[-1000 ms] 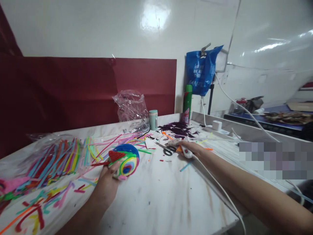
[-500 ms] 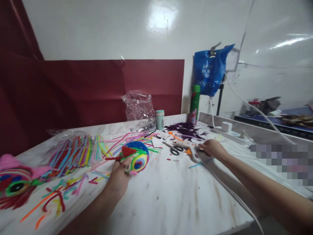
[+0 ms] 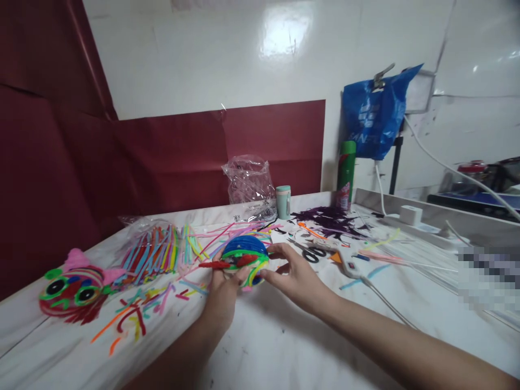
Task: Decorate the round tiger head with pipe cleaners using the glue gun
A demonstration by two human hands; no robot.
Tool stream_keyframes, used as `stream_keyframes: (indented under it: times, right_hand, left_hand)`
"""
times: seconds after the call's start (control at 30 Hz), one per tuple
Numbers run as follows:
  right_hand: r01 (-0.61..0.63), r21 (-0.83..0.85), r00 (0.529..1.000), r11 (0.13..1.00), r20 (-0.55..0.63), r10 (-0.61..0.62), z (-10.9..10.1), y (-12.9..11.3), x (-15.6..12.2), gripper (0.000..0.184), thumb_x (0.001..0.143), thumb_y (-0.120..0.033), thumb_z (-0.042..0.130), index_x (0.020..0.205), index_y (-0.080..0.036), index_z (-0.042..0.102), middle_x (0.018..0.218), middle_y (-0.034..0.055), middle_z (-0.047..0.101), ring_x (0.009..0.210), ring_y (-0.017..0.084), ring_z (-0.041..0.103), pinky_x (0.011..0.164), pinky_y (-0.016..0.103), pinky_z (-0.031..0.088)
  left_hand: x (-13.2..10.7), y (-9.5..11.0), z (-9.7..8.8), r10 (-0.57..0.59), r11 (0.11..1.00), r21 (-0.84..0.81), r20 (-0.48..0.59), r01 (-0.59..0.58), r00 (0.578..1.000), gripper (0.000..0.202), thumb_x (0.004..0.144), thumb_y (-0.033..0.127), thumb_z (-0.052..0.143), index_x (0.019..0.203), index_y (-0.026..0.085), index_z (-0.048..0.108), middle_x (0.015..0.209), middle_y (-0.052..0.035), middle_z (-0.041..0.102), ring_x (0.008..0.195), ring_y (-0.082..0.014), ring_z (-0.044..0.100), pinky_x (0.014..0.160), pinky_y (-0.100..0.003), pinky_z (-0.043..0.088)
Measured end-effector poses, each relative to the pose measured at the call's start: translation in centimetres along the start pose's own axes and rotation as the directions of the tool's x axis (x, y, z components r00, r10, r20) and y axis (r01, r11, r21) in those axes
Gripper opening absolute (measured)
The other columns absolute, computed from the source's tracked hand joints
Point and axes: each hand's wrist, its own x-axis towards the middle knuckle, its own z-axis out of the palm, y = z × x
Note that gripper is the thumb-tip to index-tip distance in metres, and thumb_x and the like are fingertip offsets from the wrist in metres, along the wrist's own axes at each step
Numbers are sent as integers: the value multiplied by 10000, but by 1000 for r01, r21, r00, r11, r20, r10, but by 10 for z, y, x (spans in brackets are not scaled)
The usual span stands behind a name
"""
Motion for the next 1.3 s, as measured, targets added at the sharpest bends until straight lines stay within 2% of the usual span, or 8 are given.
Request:
stream_keyframes:
  times: [0.2, 0.5, 0.73, 0.9, 1.0, 1.13, 1.3]
  right_hand:
    - [-31, 33, 1000, 999, -4, 31, 7, 9, 7, 295, 667, -357, 620, 887, -186, 521, 946, 81, 579, 917, 249, 575, 642, 337, 509]
    - [-92, 115, 996, 989, -13, 94, 8, 21, 12, 231, 620, -292, 625, 795, -217, 494, 829, 17, 563, 823, 207, 558, 669, 317, 456]
    - [-133, 106, 991, 985, -10, 135, 5, 24, 12, 229, 598, -313, 613, 766, -211, 496, 768, 3, 541, 754, 193, 526, 653, 311, 422]
    - [-193, 119, 981, 974, -8, 195, 8, 34, 13, 252, 579, -335, 607, 753, -214, 471, 732, -9, 534, 690, 171, 500, 639, 301, 401]
    - [-232, 132, 972, 964, 0, 234, 7, 39, 13, 258, 578, -354, 601, 747, -220, 460, 694, -19, 532, 649, 162, 486, 607, 291, 392]
    - [-244, 125, 969, 962, -1, 246, 8, 40, 12, 259, 573, -363, 603, 727, -229, 443, 639, -39, 504, 624, 157, 471, 581, 279, 374]
    - [-195, 110, 978, 975, -55, 202, 14, 41, 8, 240, 570, -360, 595, 701, -228, 443, 654, -34, 486, 634, 157, 457, 598, 290, 375]
  left_hand:
    - [-3, 6, 4, 5, 998, 59, -13, -4, 1000, 775, 592, 140, 765, 1275, 272, 421, 1003, -31, 689, 915, -219, 673, 783, -320, 541]
    - [-2, 6, 4, -19, 986, 166, -24, 22, 1000, 804, 576, 205, 780, 1278, 265, 393, 952, -25, 673, 870, -223, 672, 642, -281, 546]
    - [-3, -1, 3, -59, 992, 113, 22, 56, 998, 773, 626, 223, 758, 1303, 246, 387, 1005, -50, 679, 880, -213, 674, 702, -293, 543]
    - [-2, -9, -1, -113, 982, 158, 37, 106, 993, 771, 658, 271, 750, 1329, 246, 372, 1077, -89, 668, 858, -214, 674, 565, -237, 510]
    - [-1, -10, -2, -146, 977, 164, 49, 136, 988, 796, 648, 250, 755, 1337, 267, 359, 1143, -92, 649, 878, -206, 671, 542, -214, 494]
    - [-3, -8, 1, -183, 965, 190, 1, 180, 983, 848, 589, 226, 789, 1325, 261, 368, 1120, -81, 662, 826, -198, 676, 496, -201, 476]
    - [-6, -8, 6, -166, 960, 220, -59, 175, 984, 867, 539, 232, 827, 1293, 247, 398, 997, -51, 706, 761, -180, 673, 458, -175, 435]
